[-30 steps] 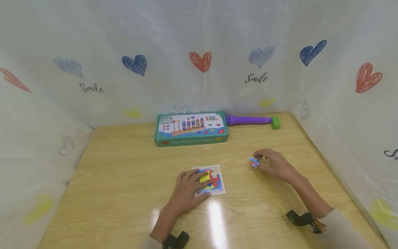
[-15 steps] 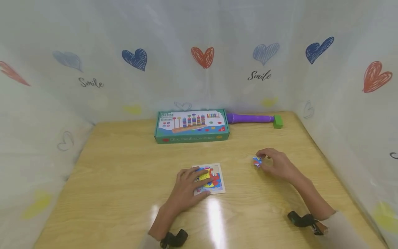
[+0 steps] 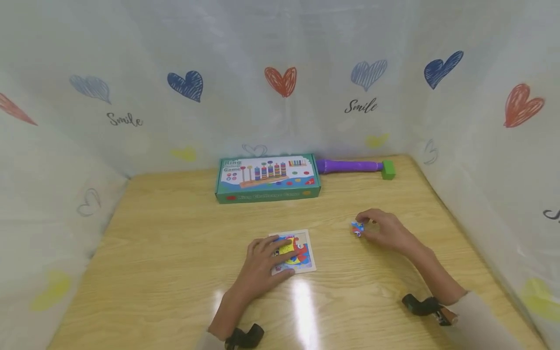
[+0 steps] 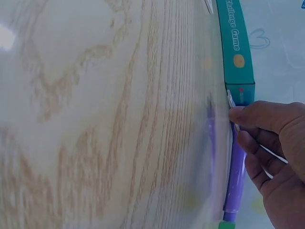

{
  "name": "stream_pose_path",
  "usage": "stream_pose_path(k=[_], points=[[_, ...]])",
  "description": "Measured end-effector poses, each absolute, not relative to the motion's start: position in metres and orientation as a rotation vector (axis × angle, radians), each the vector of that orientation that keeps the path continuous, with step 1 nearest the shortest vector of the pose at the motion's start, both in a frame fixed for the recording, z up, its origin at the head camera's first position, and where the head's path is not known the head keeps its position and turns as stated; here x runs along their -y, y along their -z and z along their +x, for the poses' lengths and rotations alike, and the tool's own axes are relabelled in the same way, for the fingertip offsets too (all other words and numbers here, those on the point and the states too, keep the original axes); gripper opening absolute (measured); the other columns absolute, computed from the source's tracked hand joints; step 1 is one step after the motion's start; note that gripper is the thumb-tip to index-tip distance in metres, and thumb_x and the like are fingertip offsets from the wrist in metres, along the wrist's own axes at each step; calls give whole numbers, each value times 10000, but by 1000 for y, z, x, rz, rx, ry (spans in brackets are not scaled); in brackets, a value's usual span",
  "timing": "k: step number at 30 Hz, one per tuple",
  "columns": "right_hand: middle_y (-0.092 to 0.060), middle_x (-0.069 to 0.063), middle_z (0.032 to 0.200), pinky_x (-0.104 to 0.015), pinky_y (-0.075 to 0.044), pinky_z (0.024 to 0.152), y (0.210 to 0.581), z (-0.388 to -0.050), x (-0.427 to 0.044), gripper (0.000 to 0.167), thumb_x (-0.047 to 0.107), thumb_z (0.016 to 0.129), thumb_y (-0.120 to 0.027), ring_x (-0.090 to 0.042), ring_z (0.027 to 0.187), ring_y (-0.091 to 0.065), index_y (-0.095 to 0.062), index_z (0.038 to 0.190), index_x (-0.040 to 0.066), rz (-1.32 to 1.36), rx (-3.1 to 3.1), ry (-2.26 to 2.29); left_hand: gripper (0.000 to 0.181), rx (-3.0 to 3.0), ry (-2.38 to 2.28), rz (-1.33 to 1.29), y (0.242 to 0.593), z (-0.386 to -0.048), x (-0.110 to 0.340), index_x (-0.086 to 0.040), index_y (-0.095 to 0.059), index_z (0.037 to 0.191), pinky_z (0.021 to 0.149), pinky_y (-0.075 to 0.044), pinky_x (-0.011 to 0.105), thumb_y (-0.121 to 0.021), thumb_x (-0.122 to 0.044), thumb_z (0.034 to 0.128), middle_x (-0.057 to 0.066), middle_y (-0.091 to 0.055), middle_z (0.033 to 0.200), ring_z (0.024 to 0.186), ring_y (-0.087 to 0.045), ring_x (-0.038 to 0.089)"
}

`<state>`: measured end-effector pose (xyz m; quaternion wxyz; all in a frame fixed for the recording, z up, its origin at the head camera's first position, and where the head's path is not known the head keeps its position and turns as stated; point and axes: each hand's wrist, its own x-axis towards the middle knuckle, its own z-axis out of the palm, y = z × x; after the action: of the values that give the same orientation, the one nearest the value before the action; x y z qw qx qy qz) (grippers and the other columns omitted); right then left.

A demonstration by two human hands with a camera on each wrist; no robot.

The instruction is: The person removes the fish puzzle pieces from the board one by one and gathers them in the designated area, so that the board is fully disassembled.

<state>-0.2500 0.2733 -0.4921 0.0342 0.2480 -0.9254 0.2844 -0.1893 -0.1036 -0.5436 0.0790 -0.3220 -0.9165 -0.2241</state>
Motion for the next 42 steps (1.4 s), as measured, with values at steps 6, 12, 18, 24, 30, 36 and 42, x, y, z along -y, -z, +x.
stream_pose_path(k=[6,12,18,24,30,36,42], points=[[-701,-77,1034,-473,-536,849,496,-248,-269,302,-24,814,-771,-275,955,-650,-683,1103,-8,757,2875,-884,419,2733,679,-965,543,-187,108,-350,-658,1330,1097,-244,578,-631,-508,943,-50,-496,1484,1409,-359,256],[-705,-81,1058,-486,-526,870,500,-246,-268,315,-37,808,-766,-299,997,-655,-692,1112,8,736,2877,-853,428,2730,686,-981,542,-188,109,-336,-652,1341,1097,-241,584,-618,-512,952,-44,-489,1493,1411,-356,266],[-703,-102,1088,-513,-515,893,502,-246,-271,310,-26,836,-764,-344,1046,-641,-684,1134,-1,739,2906,-885,444,2720,666,-999,542,-191,108,-352,-638,1356,1087,-249,580,-616,-521,946,-20,-513,1469,1401,-361,276],[-706,-90,1087,-510,-511,903,505,-247,-275,308,-39,823,-748,-342,1062,-635,-691,1123,8,756,2910,-843,443,2739,675,-1006,542,-191,106,-354,-629,1366,1100,-231,577,-602,-520,957,-32,-490,1490,1415,-342,263],[-698,-113,1094,-532,-485,917,501,-249,-275,323,-2,821,-735,-353,1057,-622,-683,1139,-6,779,2910,-782,437,2750,675,-986,543,-190,106,-351,-635,1359,1115,-212,567,-601,-522,958,-58,-464,1510,1426,-328,245],[-698,-119,1066,-514,-506,883,492,-249,-266,303,-46,834,-730,-329,1014,-631,-682,1133,-28,821,2831,-840,443,2770,671,-979,544,-190,106,-355,-628,1366,1118,-209,566,-586,-535,964,-63,-459,1514,1431,-319,242],[-705,-89,1057,-493,-519,866,489,-250,-246,268,-41,862,-729,-287,983,-646,-686,1124,-3,922,2765,-883,428,2751,688,-979,545,-190,104,-355,-644,1349,1104,-219,572,-600,-529,960,-64,-493,1484,1424,-327,255]])
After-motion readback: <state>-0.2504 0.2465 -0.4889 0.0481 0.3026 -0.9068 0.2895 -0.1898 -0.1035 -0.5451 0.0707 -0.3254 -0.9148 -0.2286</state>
